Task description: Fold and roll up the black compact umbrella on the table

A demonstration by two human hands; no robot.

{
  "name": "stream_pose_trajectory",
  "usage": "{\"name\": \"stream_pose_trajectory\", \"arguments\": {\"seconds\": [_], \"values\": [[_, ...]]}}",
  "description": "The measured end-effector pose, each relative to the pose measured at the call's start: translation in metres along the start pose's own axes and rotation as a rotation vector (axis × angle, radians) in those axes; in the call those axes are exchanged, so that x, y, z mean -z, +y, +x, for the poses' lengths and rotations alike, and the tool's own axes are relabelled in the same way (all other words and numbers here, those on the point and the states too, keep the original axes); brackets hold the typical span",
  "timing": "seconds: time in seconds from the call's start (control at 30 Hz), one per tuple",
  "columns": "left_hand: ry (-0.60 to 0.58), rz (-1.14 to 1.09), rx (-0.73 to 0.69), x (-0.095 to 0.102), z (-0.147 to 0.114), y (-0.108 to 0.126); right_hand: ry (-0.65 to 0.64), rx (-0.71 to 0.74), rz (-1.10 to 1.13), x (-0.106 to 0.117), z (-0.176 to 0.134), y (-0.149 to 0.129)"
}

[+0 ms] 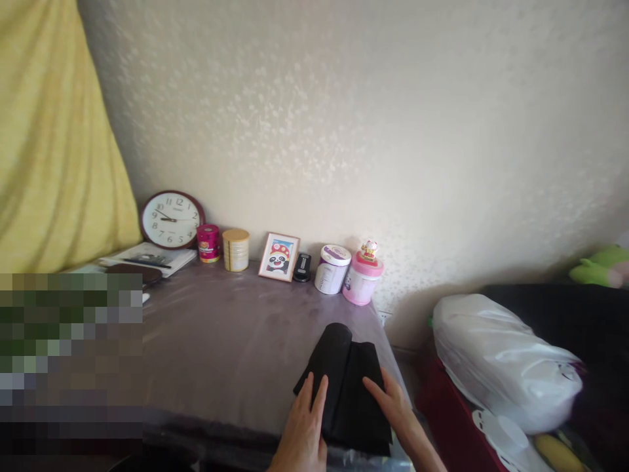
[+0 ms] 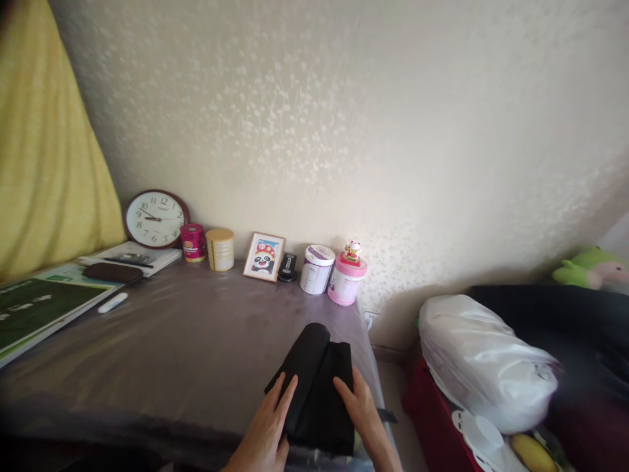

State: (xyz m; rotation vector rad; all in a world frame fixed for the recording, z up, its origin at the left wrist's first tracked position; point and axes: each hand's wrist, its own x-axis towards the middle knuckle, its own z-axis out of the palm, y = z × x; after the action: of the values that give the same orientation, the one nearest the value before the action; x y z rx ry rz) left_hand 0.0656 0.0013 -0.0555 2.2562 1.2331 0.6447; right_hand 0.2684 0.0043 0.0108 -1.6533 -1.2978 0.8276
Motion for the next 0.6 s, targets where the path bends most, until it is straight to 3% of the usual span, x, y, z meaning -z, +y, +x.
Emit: {"name": "stream_pose_trajectory", "arguments": {"seconds": [0.3, 0.6], "values": [[0.013, 0.019, 0.013, -0.009, 0.0, -0.004, -0.042, 0.066, 0.231, -0.033, 0.019, -0.039], [-0.123, 0.05, 0.11, 0.004, 0.006, 0.007, -0.062, 0.12, 0.113, -0.067, 0.045, -0.03]]}}
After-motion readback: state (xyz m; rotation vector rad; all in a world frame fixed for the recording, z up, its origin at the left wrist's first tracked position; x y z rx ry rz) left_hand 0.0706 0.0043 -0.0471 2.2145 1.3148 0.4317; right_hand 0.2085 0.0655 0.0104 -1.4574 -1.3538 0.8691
